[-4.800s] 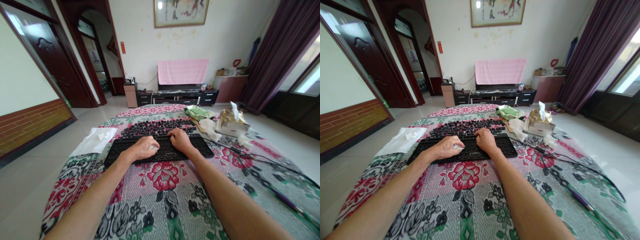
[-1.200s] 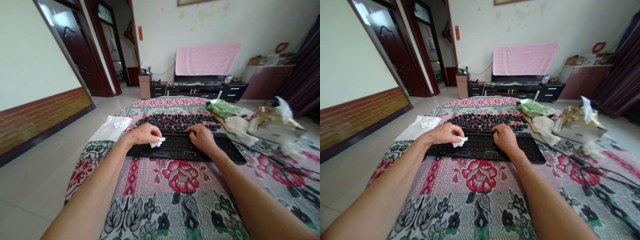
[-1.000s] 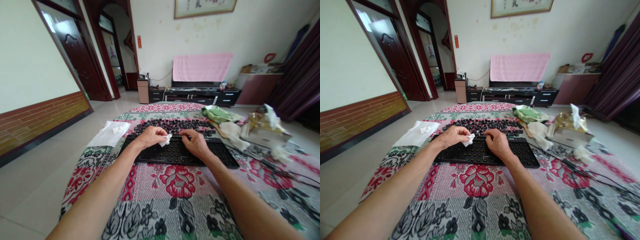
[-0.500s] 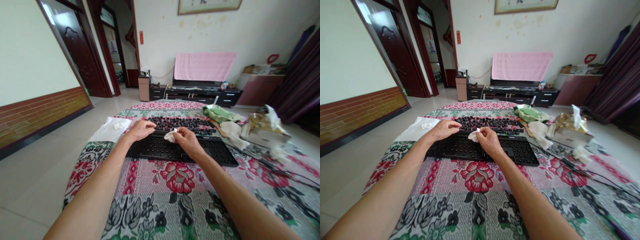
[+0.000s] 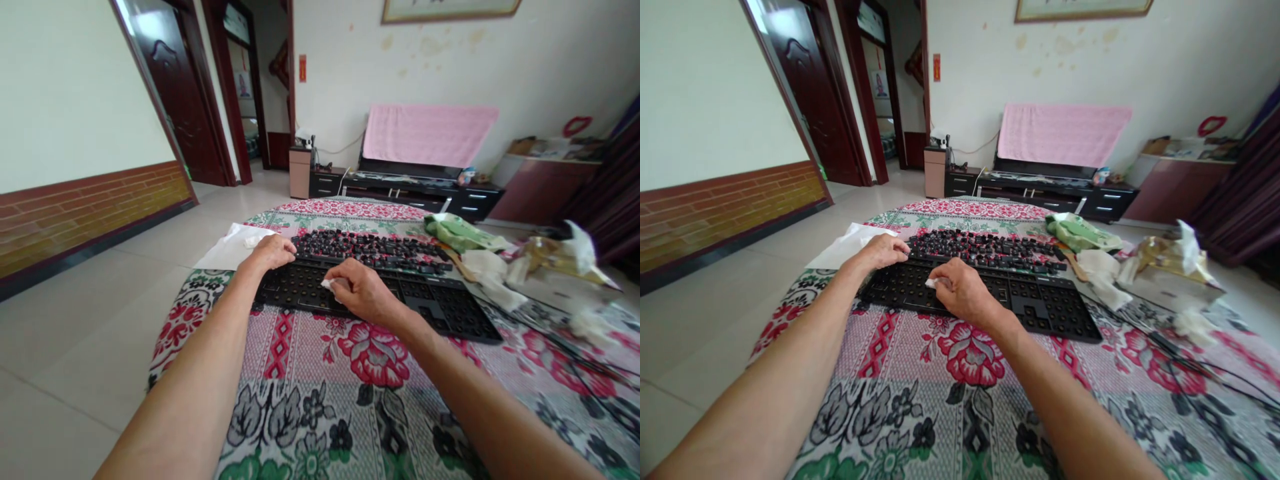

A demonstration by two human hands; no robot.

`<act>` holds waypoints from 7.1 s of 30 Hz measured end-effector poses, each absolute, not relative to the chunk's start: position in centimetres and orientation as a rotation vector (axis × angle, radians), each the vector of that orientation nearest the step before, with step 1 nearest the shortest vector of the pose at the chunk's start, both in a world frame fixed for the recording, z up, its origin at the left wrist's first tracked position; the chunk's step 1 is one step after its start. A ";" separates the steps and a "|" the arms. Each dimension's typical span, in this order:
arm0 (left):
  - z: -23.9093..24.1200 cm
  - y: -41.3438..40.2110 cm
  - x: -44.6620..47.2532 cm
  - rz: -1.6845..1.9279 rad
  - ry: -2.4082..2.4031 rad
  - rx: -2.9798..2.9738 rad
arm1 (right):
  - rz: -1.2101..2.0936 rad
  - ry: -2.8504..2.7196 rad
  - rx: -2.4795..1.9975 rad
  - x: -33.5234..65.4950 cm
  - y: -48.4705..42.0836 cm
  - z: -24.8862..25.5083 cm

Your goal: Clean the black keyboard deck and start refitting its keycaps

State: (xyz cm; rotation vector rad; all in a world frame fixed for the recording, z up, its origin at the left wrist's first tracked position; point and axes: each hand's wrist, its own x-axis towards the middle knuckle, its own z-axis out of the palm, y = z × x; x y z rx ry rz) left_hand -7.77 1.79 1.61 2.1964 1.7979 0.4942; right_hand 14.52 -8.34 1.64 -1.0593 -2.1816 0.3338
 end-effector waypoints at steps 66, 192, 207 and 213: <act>1.8 1.6 -7.6 0.401 1.838 2.207 | 0.109 -2.601 -1.340 19.2 -8.6 4.6; 1.1 2.2 -9.0 0.544 1.627 2.116 | 0.060 -2.603 -1.114 9.0 -6.8 1.6; 1.7 2.0 -9.5 0.527 1.552 2.030 | 0.129 -2.494 -1.148 10.1 -6.9 3.3; 1.8 1.9 -10.1 0.540 1.485 2.032 | 0.216 -2.558 -0.922 6.3 -6.9 1.8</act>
